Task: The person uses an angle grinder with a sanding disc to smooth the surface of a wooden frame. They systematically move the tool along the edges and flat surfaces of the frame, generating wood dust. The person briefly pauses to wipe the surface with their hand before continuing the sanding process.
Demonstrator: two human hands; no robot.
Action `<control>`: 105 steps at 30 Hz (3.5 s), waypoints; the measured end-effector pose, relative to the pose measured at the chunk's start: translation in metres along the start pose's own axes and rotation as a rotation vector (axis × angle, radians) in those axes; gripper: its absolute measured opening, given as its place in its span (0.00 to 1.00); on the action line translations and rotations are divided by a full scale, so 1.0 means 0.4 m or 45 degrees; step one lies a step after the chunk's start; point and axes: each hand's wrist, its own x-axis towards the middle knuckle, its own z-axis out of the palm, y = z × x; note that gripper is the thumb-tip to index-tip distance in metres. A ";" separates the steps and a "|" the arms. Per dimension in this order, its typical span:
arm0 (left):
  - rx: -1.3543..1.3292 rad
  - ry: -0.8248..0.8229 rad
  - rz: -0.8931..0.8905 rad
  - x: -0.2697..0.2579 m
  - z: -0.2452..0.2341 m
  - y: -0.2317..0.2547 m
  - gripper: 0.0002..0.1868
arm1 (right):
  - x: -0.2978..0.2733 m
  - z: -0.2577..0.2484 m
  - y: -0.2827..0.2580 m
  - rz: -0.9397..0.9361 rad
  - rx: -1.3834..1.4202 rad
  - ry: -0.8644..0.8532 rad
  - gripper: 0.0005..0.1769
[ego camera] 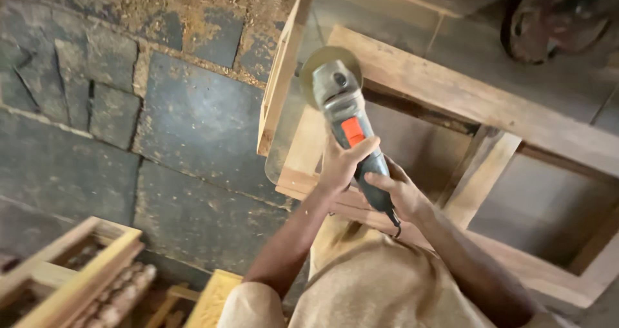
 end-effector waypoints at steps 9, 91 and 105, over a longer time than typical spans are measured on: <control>-0.122 0.174 -0.067 -0.148 -0.011 -0.097 0.28 | -0.079 0.007 0.043 0.205 -0.051 -0.100 0.45; -0.050 0.188 0.132 0.065 0.009 0.017 0.35 | 0.071 -0.064 -0.090 0.109 -0.134 -0.028 0.31; -0.025 -0.085 0.093 0.136 0.169 -0.016 0.48 | -0.008 -0.205 -0.068 0.068 0.218 0.156 0.33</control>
